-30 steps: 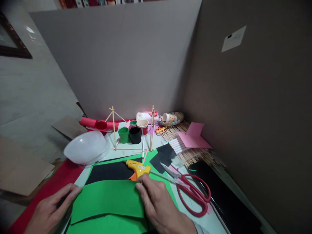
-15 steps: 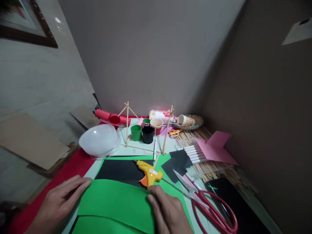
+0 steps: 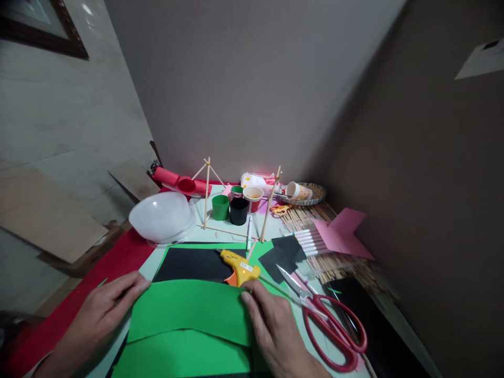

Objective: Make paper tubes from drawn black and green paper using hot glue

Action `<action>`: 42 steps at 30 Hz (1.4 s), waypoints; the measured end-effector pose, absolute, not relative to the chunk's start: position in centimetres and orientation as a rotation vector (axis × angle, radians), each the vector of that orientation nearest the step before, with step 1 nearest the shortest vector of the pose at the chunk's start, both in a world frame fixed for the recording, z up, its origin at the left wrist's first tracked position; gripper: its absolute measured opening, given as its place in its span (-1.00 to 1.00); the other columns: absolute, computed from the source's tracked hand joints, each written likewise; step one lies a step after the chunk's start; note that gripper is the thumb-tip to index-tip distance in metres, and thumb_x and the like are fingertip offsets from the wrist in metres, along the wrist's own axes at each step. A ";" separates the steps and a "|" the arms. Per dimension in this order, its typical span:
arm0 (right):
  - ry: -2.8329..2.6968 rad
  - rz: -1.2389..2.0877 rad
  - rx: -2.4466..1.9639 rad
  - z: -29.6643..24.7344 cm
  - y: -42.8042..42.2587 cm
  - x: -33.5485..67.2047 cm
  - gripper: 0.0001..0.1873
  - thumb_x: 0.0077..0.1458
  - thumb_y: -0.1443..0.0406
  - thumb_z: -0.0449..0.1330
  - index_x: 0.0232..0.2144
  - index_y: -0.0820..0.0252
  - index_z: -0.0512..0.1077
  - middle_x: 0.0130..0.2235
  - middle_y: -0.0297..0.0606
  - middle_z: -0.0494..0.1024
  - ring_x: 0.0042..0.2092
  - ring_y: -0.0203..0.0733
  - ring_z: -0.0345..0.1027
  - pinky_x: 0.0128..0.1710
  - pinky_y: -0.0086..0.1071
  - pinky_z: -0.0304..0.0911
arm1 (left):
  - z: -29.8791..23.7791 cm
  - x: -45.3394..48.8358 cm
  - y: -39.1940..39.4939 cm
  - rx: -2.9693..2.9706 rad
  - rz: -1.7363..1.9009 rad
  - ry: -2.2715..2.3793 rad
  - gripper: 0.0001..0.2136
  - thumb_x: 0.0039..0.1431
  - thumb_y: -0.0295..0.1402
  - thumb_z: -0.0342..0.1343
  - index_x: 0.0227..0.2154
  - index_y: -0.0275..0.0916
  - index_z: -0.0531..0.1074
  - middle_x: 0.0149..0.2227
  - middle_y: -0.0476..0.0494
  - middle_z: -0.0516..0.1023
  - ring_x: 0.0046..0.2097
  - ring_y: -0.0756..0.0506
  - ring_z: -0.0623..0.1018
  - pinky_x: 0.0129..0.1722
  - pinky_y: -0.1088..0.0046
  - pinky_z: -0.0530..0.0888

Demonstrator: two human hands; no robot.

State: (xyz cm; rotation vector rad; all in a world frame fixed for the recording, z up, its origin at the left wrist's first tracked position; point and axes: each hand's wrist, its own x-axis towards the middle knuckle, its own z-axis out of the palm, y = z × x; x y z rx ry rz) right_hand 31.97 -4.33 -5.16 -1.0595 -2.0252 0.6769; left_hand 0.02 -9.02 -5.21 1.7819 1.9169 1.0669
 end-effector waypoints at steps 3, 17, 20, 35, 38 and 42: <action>-2.033 0.687 -1.052 -5.6 -3.8 31.9 -0.75 0.45 0.21 0.02 -0.25 0.08 0.46 -0.40 -0.35 0.59 -0.38 -0.23 0.55 -0.39 -0.47 0.39 | -5.0 -0.1 -9.0 1.730 1.084 1.946 -0.60 0.27 -0.04 0.04 -0.59 -0.16 0.36 -0.58 0.04 0.41 -0.51 -0.02 0.44 -0.48 0.52 0.37; -2.051 0.742 -1.071 -5.3 -3.9 32.0 -0.76 0.45 0.26 0.02 -0.21 0.16 0.46 -0.36 -0.32 0.58 -0.39 -0.25 0.44 -0.36 -0.43 0.27 | -5.0 0.2 -8.7 1.715 1.079 2.020 -0.64 0.25 -0.05 0.05 -0.53 -0.18 0.45 -0.51 0.01 0.49 -0.42 -0.04 0.48 -0.34 0.47 0.35; -2.043 0.745 -1.088 -5.1 -3.8 32.0 -0.76 0.44 0.26 0.03 -0.21 0.17 0.46 -0.38 -0.33 0.55 -0.41 -0.25 0.40 -0.40 -0.43 0.23 | -5.0 0.1 -8.7 1.723 1.066 2.013 -0.64 0.25 -0.05 0.04 -0.53 -0.17 0.45 -0.52 0.03 0.48 -0.43 -0.03 0.46 -0.35 0.48 0.35; -2.190 0.615 -1.056 -6.1 -3.9 31.7 -0.70 0.48 0.21 -0.04 -0.22 0.14 0.45 -0.42 -0.30 0.57 -0.44 -0.21 0.47 -0.43 -0.40 0.27 | -5.9 -0.1 -8.4 1.908 0.885 2.097 -0.71 0.30 -0.08 -0.03 -0.40 -0.11 0.47 -0.50 0.01 0.62 -0.45 -0.13 0.62 -0.39 0.41 0.41; -2.251 0.553 -1.086 -6.3 -4.0 31.4 -0.69 0.48 0.17 -0.03 -0.08 0.19 0.45 -0.51 -0.37 0.51 -0.55 -0.21 0.39 -0.53 -0.39 0.16 | -6.7 -0.4 -8.7 1.958 0.836 2.169 -0.73 0.32 -0.15 -0.01 -0.14 -0.13 0.53 -0.43 -0.05 0.68 -0.40 -0.22 0.68 -0.41 0.35 0.41; -2.279 0.456 -1.178 -3.7 -3.4 31.5 -0.62 0.44 0.15 0.03 0.12 0.28 0.38 -0.54 -0.37 0.52 -0.61 -0.18 0.35 -0.57 -0.37 0.05 | -7.9 -0.3 -9.2 2.051 0.831 2.163 -0.64 0.36 -0.12 -0.03 -0.02 -0.18 0.56 -0.16 -0.19 0.76 -0.23 -0.28 0.74 -0.31 0.29 0.53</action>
